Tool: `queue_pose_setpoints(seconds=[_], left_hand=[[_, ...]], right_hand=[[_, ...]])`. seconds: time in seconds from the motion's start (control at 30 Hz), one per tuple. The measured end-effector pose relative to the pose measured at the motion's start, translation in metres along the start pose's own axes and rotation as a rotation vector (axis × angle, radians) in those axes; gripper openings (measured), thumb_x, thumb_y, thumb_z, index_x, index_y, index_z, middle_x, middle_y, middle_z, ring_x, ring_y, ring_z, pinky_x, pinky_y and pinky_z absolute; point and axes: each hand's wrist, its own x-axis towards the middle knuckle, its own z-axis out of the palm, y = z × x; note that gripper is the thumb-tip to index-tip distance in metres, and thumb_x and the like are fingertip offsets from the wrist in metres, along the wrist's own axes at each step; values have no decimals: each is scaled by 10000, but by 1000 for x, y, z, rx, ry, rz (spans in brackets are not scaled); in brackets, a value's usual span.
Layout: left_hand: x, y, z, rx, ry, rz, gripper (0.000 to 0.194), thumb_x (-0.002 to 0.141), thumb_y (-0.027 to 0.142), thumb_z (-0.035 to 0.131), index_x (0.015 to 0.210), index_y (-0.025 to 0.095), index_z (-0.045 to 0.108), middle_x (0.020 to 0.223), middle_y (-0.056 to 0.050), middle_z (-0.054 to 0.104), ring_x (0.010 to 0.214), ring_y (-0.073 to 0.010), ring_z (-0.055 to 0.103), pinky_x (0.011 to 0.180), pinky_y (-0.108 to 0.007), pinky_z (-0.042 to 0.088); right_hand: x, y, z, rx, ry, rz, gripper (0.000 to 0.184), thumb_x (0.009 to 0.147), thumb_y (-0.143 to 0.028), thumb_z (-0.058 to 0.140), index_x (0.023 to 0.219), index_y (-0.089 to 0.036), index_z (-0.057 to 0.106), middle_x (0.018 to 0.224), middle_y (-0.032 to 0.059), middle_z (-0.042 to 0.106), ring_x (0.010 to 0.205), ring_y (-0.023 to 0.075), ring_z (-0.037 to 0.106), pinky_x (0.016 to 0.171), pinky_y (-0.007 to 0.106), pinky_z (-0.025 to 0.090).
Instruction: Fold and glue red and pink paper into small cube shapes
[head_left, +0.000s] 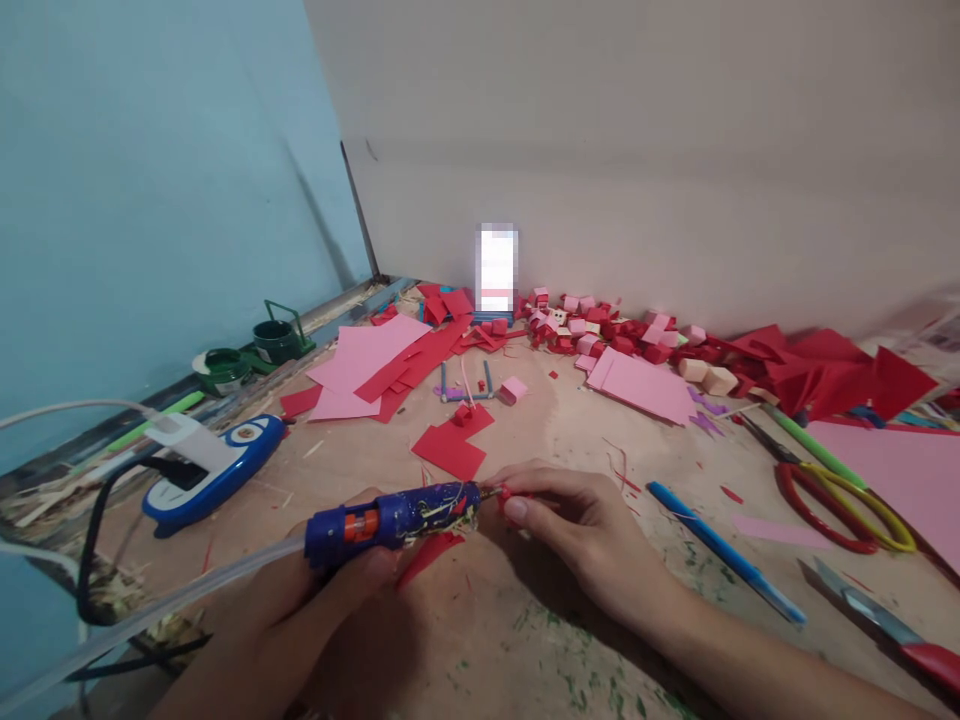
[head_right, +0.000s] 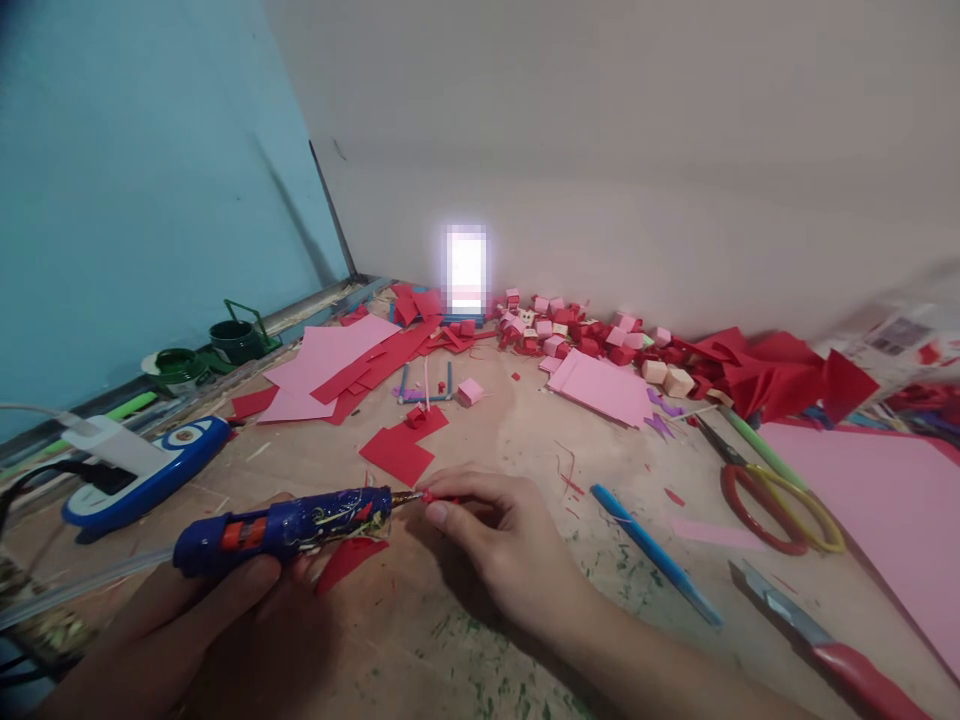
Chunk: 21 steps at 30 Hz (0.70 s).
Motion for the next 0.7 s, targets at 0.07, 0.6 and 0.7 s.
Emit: queue_pose_setpoints(seconds=[0.07,0.6,0.7], left_hand=[[0,0,0,11,-16,-32,362,742,602,686,673,249,725,764,-4,800,947,-337,769,884,-340,631],[-3,7,2,-45,-12,-26,329,765,569,654,785,248,728,927,-30,822,1134,-360,733,1148,-424,495],[-3,8,2,-40,-33,-24,378,777,582,647,900,246,768,1128,-30,822,1210,-361,704,1165,-423,482]], right_hand=[[0,0,0,-1,-7,-5,116,865,-306,747,865,-240,842,1025,67,820,979,231,742,846,345,572],[1,-2,-1,-6,32,-29,129,873,-287,762,918,-302,882,1044,40,829,1036,221,739,926,337,547],[0,-2,0,4,59,-23,139,859,-265,763,917,-304,884,1049,36,830,1028,216,738,924,327,543]])
